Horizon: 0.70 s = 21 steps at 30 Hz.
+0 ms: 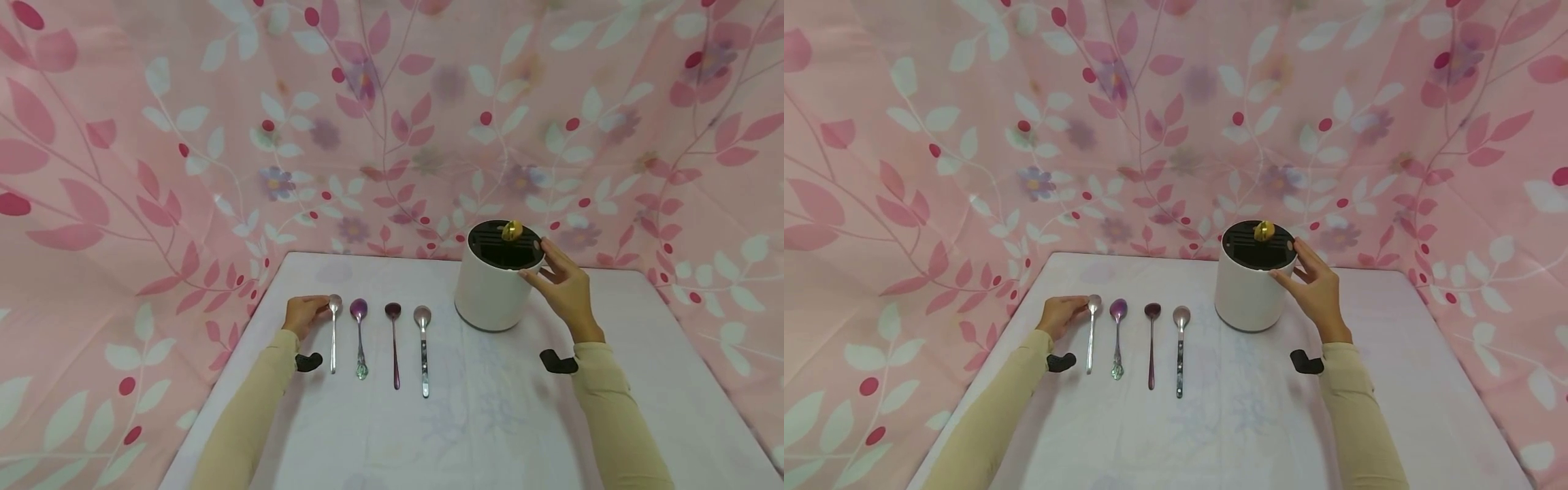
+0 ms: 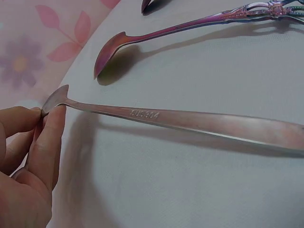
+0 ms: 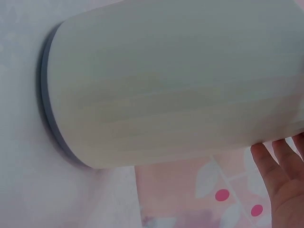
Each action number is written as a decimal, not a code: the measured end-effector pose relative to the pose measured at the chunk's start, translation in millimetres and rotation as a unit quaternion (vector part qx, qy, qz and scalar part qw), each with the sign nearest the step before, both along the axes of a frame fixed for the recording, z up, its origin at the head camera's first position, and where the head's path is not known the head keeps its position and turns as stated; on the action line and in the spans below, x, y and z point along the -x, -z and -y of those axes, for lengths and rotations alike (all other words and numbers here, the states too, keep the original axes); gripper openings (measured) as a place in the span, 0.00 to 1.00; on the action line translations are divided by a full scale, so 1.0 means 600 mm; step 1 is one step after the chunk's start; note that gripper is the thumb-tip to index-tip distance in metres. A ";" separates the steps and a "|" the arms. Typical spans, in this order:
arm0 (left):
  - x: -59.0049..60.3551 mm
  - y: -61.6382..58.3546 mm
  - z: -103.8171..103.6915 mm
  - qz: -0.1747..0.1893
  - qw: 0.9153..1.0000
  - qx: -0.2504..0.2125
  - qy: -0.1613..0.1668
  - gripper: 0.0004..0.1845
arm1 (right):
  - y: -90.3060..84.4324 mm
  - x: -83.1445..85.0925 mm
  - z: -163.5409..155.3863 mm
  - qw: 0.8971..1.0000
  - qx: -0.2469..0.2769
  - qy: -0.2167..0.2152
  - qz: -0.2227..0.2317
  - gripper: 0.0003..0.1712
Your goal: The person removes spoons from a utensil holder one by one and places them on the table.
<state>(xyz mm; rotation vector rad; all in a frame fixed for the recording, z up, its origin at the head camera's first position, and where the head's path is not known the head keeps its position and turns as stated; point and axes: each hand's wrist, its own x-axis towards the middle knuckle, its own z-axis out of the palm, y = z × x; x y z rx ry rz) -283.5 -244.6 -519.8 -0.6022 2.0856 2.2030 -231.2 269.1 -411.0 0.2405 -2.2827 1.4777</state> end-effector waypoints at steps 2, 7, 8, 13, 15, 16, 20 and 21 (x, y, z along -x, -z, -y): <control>0.001 0.005 0.000 -0.002 1.000 0.014 0.003 0.17 | 0.000 0.000 0.000 1.000 -0.002 0.000 0.000 0.41; 0.004 0.016 0.001 -0.007 0.999 0.037 0.008 0.16 | 0.000 0.000 0.000 1.000 -0.003 0.003 0.006 0.42; 0.005 0.018 0.001 -0.006 0.999 0.040 0.005 0.16 | 0.000 0.000 0.001 1.000 -0.003 0.003 0.007 0.42; 0.007 0.022 0.001 -0.009 0.998 0.060 0.002 0.15 | 0.001 0.002 0.001 1.000 0.006 -0.001 0.006 0.42; 0.006 0.023 0.003 -0.015 0.998 0.069 0.004 0.15 | 0.001 0.001 0.002 1.000 0.005 -0.001 0.007 0.42; 0.005 0.024 0.004 -0.018 0.997 0.073 0.004 0.14 | 0.001 0.000 0.002 1.000 0.004 0.000 0.007 0.42; 0.007 0.025 0.013 -0.040 0.992 0.120 0.019 0.13 | 0.000 -0.001 0.002 1.000 -0.002 0.001 0.006 0.42; 0.008 0.024 0.016 -0.047 0.988 0.143 0.024 0.12 | 0.000 -0.001 0.002 1.000 -0.002 0.001 0.004 0.42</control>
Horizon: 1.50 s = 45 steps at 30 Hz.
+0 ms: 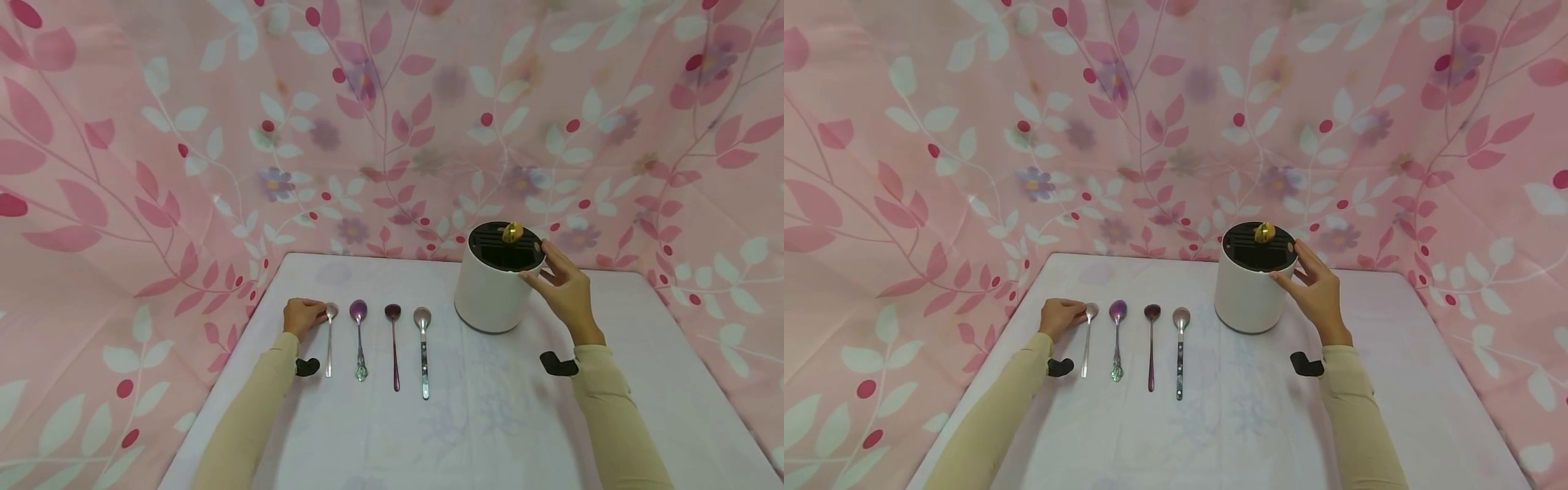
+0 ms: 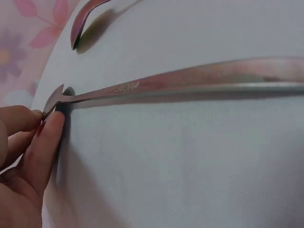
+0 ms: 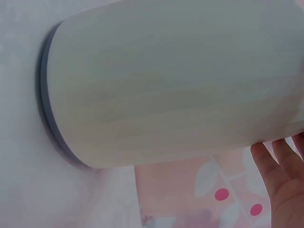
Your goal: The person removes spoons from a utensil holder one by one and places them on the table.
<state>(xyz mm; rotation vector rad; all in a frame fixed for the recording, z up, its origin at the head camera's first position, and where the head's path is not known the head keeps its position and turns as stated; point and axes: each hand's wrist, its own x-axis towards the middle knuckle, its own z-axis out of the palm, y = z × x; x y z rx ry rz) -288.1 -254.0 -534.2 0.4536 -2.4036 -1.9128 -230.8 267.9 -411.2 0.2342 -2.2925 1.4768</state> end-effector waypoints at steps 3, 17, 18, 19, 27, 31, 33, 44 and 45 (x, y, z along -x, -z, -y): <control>0.002 -0.002 0.007 -0.021 0.995 0.101 0.011 0.10 | 0.000 -0.001 -0.001 1.000 0.004 -0.002 -0.005 0.42; 0.059 -0.043 0.007 -0.099 0.963 0.252 -0.018 0.14 | 0.022 0.016 -0.015 1.000 0.023 -0.007 -0.013 0.42; 0.066 -0.054 -0.001 -0.104 0.963 0.246 -0.018 0.13 | 0.027 0.020 -0.018 1.000 0.020 -0.005 -0.011 0.42; 0.074 -0.062 -0.010 -0.114 0.964 0.242 -0.015 0.13 | 0.033 0.022 -0.021 1.000 0.017 -0.001 -0.010 0.42; 0.118 -0.125 -0.131 -0.145 0.967 0.203 0.056 0.14 | 0.052 0.024 -0.027 1.000 0.013 0.004 -0.025 0.42; 0.127 -0.161 -0.213 -0.163 0.970 0.157 0.088 0.15 | 0.047 0.029 -0.022 1.000 0.019 -0.001 -0.024 0.42; 0.124 -0.178 -0.256 -0.174 0.969 0.127 0.119 0.15 | 0.038 0.026 -0.016 1.000 0.021 -0.003 -0.017 0.43; 0.074 -0.244 -0.424 -0.221 0.950 0.017 0.222 0.14 | -0.002 -0.009 0.006 1.000 0.008 0.003 -0.011 0.41; 0.069 -0.248 -0.434 -0.227 0.947 0.016 0.227 0.15 | -0.002 -0.009 0.005 1.000 0.008 0.005 -0.011 0.41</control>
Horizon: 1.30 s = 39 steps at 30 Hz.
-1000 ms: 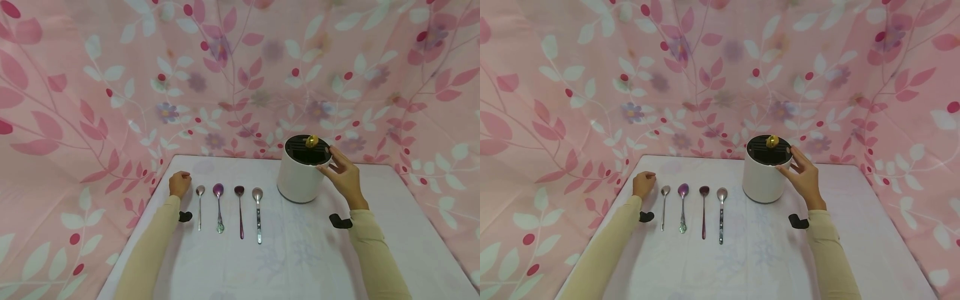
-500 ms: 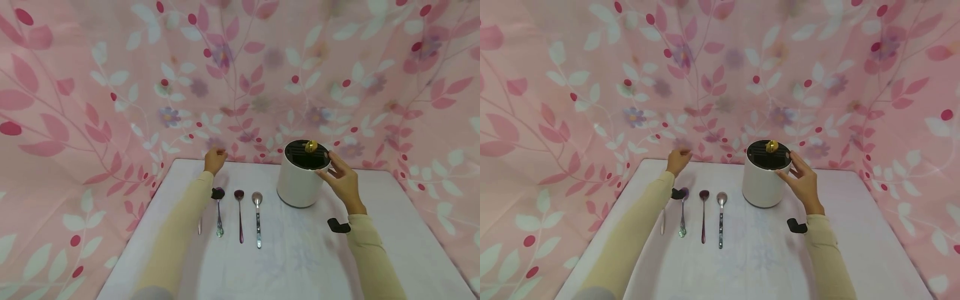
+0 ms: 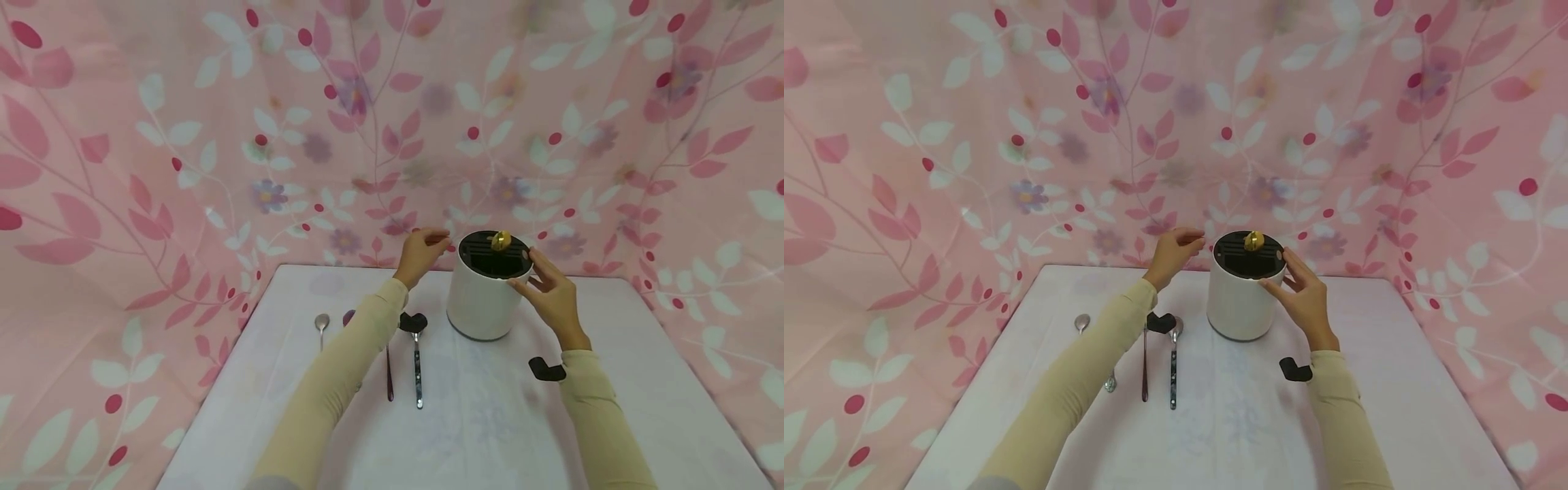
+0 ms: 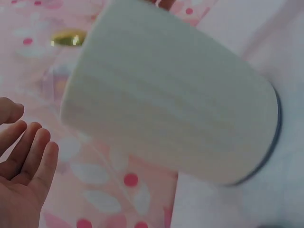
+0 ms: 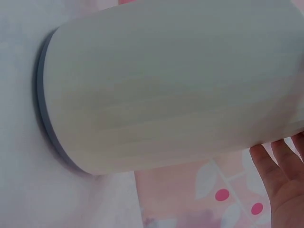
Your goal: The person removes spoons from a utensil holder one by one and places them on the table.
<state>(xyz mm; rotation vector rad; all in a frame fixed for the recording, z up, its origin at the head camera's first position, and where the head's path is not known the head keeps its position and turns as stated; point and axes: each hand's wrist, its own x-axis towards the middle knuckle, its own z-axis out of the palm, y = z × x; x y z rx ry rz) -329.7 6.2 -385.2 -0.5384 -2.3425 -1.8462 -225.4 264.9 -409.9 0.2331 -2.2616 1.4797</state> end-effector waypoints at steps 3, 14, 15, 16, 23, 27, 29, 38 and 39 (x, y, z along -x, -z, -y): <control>-0.010 -0.013 -0.024 -0.019 1.000 -0.007 0.021 0.15 | -0.001 0.001 0.000 1.000 -0.001 0.002 0.000 0.41; -0.031 -0.023 -0.083 -0.011 0.998 0.033 0.060 0.15 | 0.001 0.009 0.004 1.000 0.012 -0.018 -0.014 0.41; -0.031 -0.022 -0.087 -0.015 0.997 0.036 0.060 0.14 | 0.002 0.010 0.004 1.000 0.014 -0.018 -0.014 0.41; -0.032 -0.022 -0.089 -0.020 0.997 0.039 0.059 0.14 | 0.002 0.010 0.005 1.000 0.014 -0.017 -0.014 0.41; -0.034 -0.026 -0.108 -0.025 0.997 0.060 0.030 0.12 | 0.004 0.010 0.005 1.000 0.013 -0.013 -0.019 0.41; -0.041 -0.030 -0.120 -0.023 0.995 0.099 0.022 0.16 | 0.005 0.010 0.005 1.000 0.013 -0.016 -0.019 0.41; -0.047 -0.032 -0.125 -0.030 0.991 0.126 0.029 0.19 | 0.005 0.010 0.004 1.000 0.009 -0.016 -0.017 0.41; -0.058 -0.032 -0.140 -0.122 0.967 0.224 0.018 0.14 | 0.005 0.009 0.005 1.000 0.003 -0.016 -0.021 0.41; -0.058 -0.031 -0.139 -0.128 0.965 0.228 0.013 0.14 | 0.005 0.009 0.006 1.000 0.004 -0.016 -0.022 0.41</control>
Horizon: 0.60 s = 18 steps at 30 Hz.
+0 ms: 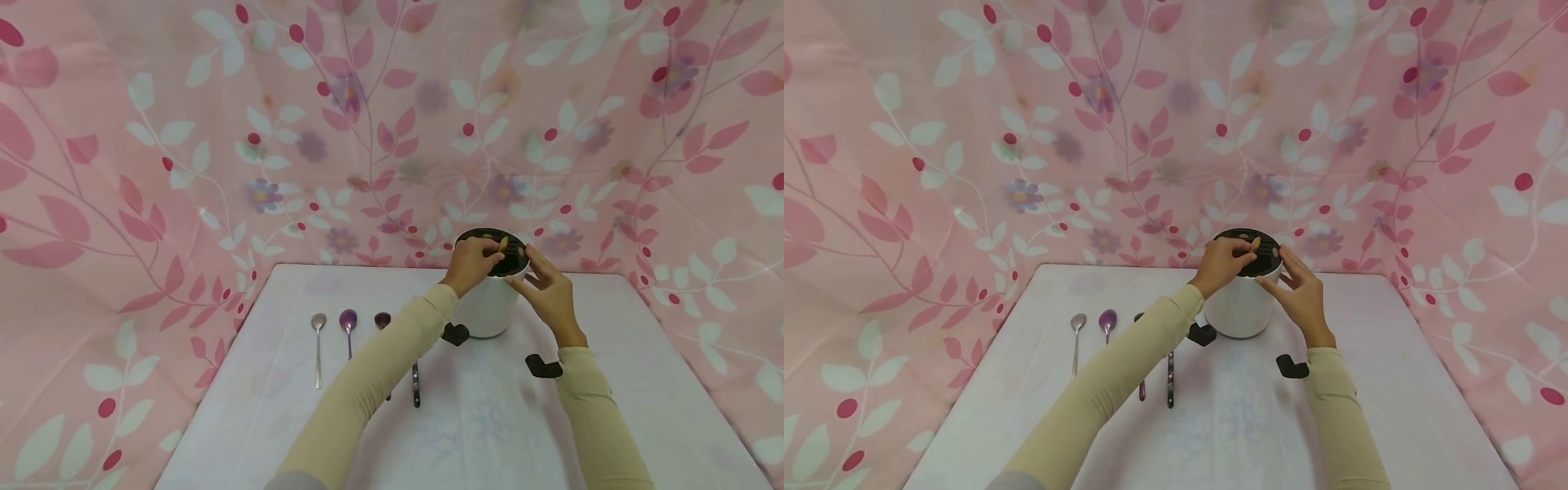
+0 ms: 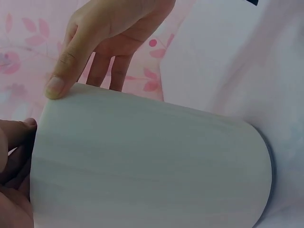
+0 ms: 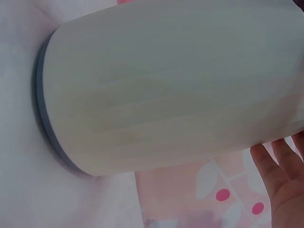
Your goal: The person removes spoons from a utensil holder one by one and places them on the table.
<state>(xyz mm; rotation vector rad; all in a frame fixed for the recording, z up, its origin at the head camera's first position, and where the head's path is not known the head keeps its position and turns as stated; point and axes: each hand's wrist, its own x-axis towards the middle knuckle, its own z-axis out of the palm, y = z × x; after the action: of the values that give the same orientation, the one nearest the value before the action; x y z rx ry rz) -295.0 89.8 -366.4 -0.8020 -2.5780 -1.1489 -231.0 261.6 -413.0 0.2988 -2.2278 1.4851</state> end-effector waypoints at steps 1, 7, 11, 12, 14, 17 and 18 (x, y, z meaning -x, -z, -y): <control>0.001 0.001 0.000 -0.004 1.000 0.000 -0.002 0.13 | 0.000 0.000 0.000 1.000 0.001 0.000 0.000 0.41; 0.006 0.008 0.007 0.014 0.999 -0.046 -0.002 0.13 | -0.001 -0.001 0.002 1.000 0.000 0.005 0.001 0.41; 0.009 0.008 0.013 0.024 0.996 -0.081 0.001 0.12 | 0.000 0.000 0.001 1.000 -0.003 0.006 -0.001 0.41; 0.009 0.007 0.015 0.024 0.996 -0.087 0.004 0.12 | 0.000 -0.001 0.001 1.000 -0.003 0.005 -0.002 0.41; 0.009 0.005 0.017 0.025 0.995 -0.097 0.011 0.11 | 0.000 -0.001 0.001 1.000 -0.004 0.003 -0.006 0.41; 0.008 -0.006 0.021 0.018 0.993 -0.110 0.025 0.12 | 0.000 -0.001 0.000 1.000 -0.005 0.001 -0.009 0.41; 0.008 -0.011 0.023 0.013 0.993 -0.114 0.030 0.12 | 0.000 -0.001 0.000 1.000 -0.005 0.002 -0.009 0.41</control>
<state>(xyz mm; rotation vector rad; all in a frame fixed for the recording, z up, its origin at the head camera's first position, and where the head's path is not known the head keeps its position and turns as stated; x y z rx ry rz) -299.7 76.0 -359.6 -0.8201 -2.3999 -1.4480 -230.7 261.7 -412.7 0.3109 -2.2206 1.4640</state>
